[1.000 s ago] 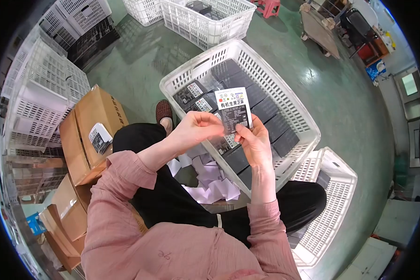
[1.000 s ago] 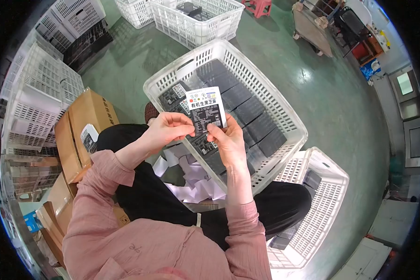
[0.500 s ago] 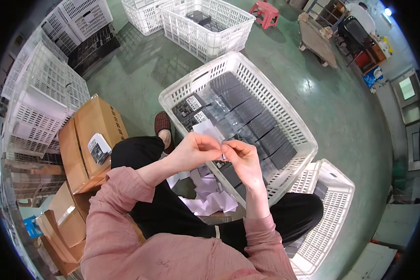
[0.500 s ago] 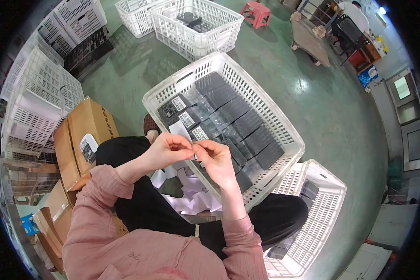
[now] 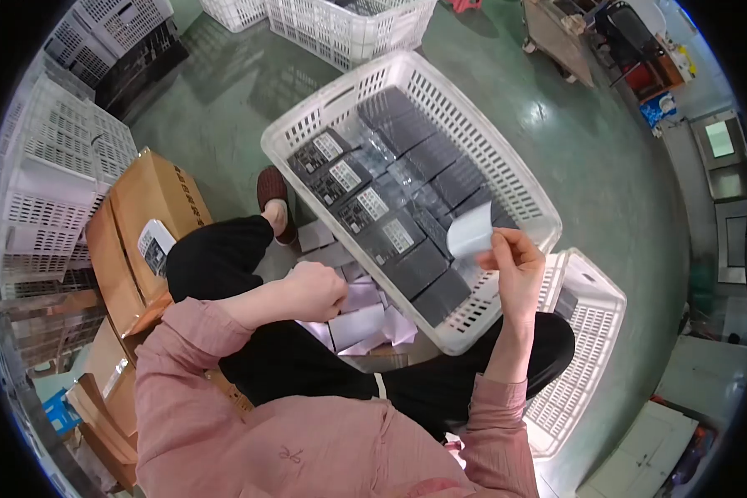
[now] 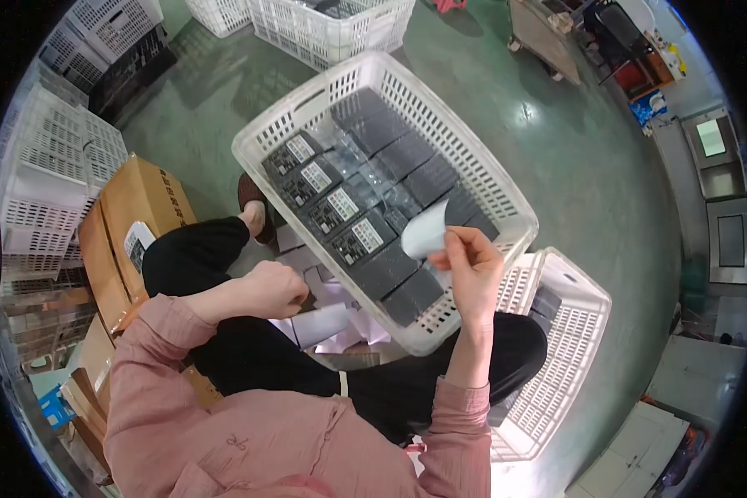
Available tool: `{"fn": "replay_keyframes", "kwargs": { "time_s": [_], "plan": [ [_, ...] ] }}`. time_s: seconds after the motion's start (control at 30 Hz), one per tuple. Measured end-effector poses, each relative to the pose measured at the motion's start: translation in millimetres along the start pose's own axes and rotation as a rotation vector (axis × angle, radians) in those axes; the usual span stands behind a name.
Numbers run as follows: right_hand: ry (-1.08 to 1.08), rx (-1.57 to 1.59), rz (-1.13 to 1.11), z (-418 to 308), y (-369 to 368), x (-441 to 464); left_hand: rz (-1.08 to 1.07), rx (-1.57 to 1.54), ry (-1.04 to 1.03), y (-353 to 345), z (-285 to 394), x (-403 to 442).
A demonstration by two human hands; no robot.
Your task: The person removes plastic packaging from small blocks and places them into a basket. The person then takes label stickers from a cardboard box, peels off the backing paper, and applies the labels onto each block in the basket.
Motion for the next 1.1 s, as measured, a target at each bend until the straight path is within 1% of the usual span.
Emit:
{"fn": "replay_keyframes", "kwargs": {
  "time_s": [0.03, 0.07, 0.13, 0.17, 0.23, 0.27, 0.3, 0.33, 0.37, 0.43, 0.47, 0.5, 0.57, 0.6, 0.63, 0.67, 0.7, 0.73, 0.77, 0.8, 0.83, 0.93, 0.97, 1.0, 1.03, 1.07, 1.1],
  "plan": [
    [0.074, 0.026, -0.060, -4, -9, -6, 0.114, -0.040, -0.058, 1, 2, 2],
    [0.154, 0.058, -0.120, -8, -19, -11, 0.268, -0.173, -0.116, 20, 10, 3],
    [0.252, -0.050, -0.286, -22, -35, -20, 0.609, -0.418, -0.228, 65, 18, -1],
    [0.302, -0.096, -0.348, -25, -44, -23, 0.688, -0.543, -0.317, 81, 18, 0],
    [0.322, -0.027, -0.413, -32, -56, -27, 0.706, -0.842, -0.230, 87, 8, 5],
    [0.334, -0.002, -0.433, -34, -60, -29, 0.703, -0.844, -0.225, 88, 11, 6],
    [0.427, -0.015, -0.419, -39, -64, -27, 0.604, -1.014, -0.183, 80, 11, 13],
    [0.386, 0.016, -0.470, -39, -67, -28, 0.499, -1.182, -0.137, 69, 11, 19],
    [0.343, 0.047, -0.522, -41, -70, -30, 0.487, -1.201, -0.246, 67, 19, 23],
    [0.278, 0.160, -0.571, -39, -79, -35, 0.345, -1.242, -0.260, 50, 30, 29],
    [0.265, 0.209, -0.582, -36, -84, -37, 0.307, -1.149, -0.255, 56, 42, 28],
    [0.310, 0.252, -0.598, -37, -89, -38, 0.301, -1.152, -0.250, 52, 38, 30],
    [0.312, 0.064, -0.522, -37, -86, -34, 0.163, -1.123, -0.107, 32, 27, 40],
    [0.191, -0.109, -0.496, -28, -79, -28, 0.250, -1.240, -0.055, 37, 25, 36],
    [0.213, -0.164, -0.273, -20, -71, -19, 0.358, -1.337, -0.071, 40, 15, 36],
    [0.148, -0.188, -0.149, -1, -62, -8, 0.467, -1.433, -0.087, 41, 5, 35],
    [0.046, -0.066, -0.134, 16, -58, -2, 0.534, -1.633, -0.052, 43, -1, 33],
    [-0.053, 0.057, -0.117, 31, -55, 2, 0.575, -1.696, -0.017, 45, -6, 31],
    [-0.132, 0.193, -0.202, 38, -62, -1, 0.617, -1.758, 0.019, 47, -11, 29],
    [-0.179, 0.253, -0.262, 43, -71, -4, 0.594, -1.833, -0.031, 47, -9, 29],
    [-0.227, 0.311, -0.323, 47, -81, -9, 0.593, -1.836, -0.032, 45, -7, 30],
    [-0.334, 0.615, -0.456, 44, -107, -17, 0.530, -1.889, -0.080, 36, 5, 32],
    [-0.350, 0.700, -0.445, 44, -112, -17, 0.526, -1.894, -0.075, 34, 8, 32],
    [-0.355, 0.698, -0.444, 49, -114, -15, 0.499, -1.844, -0.068, 33, 11, 33],
    [-0.330, 0.618, -0.413, 57, -112, -11, 0.472, -1.795, -0.063, 33, 14, 33],
    [-0.305, 0.537, -0.383, 61, -109, -8, 0.434, -1.687, -0.001, 33, 14, 33],
    [-0.317, 0.486, -0.321, 61, -104, -4, 0.433, -1.693, 0.000, 32, 11, 33]
  ]
}}
Point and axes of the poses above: each hand's wrist, its own x-axis towards the middle knuckle, its own y-axis out of the back of the hand, z = x × y, the point moved 8 cm from there along x, towards the middle knuckle, and after that the axes turned 15 degrees about -x, right-handed, at the moved point
